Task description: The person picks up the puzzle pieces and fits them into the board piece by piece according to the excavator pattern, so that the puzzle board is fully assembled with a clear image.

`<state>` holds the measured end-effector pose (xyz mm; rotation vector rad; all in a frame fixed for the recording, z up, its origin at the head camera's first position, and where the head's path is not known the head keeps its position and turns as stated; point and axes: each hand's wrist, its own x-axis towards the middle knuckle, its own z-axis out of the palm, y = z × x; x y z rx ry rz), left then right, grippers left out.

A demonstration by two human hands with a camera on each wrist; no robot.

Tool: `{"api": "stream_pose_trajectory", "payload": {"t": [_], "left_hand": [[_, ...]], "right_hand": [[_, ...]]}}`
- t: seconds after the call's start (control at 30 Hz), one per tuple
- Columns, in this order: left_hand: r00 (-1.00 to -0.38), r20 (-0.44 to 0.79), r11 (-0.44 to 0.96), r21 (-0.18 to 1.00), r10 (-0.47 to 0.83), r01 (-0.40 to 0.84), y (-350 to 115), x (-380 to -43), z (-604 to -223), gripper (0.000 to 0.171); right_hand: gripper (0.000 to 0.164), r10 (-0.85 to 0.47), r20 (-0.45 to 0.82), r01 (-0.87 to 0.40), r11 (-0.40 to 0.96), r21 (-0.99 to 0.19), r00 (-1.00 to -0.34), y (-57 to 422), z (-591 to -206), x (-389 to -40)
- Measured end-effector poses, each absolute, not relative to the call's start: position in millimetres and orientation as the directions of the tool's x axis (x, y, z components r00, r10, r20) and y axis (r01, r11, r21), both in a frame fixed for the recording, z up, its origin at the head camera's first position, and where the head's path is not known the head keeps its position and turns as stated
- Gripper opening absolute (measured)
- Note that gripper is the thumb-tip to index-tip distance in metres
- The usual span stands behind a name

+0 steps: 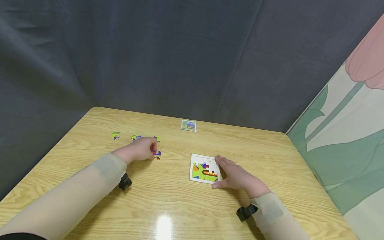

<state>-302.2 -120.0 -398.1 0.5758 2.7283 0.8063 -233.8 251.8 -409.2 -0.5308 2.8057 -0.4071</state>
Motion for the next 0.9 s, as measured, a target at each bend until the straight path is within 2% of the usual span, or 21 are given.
{"api": "stream_pose_trajectory", "payload": {"t": [0.23, 0.47, 0.9], "left_hand": [[-0.887, -0.074, 0.738, 0.589, 0.456, 0.330, -118.5, -304.0, -396.1, 0.017], [-0.873, -0.084, 0.653, 0.699, 0.480, 0.291, -106.5, -305.5, -381.6, 0.011], [-0.847, -0.052, 0.547, 0.784, 0.529, 0.293, -31.4, -307.8, -366.6, 0.010]], "right_hand": [[0.112, -0.384, -0.202, -0.307, 0.893, -0.328, -0.901, 250.9, -407.7, -233.3], [0.112, -0.384, -0.200, -0.307, 0.893, -0.329, -0.901, 249.8, -407.0, -233.3], [0.112, -0.381, -0.207, -0.302, 0.894, -0.332, -0.901, 248.7, -406.1, -232.7]]}}
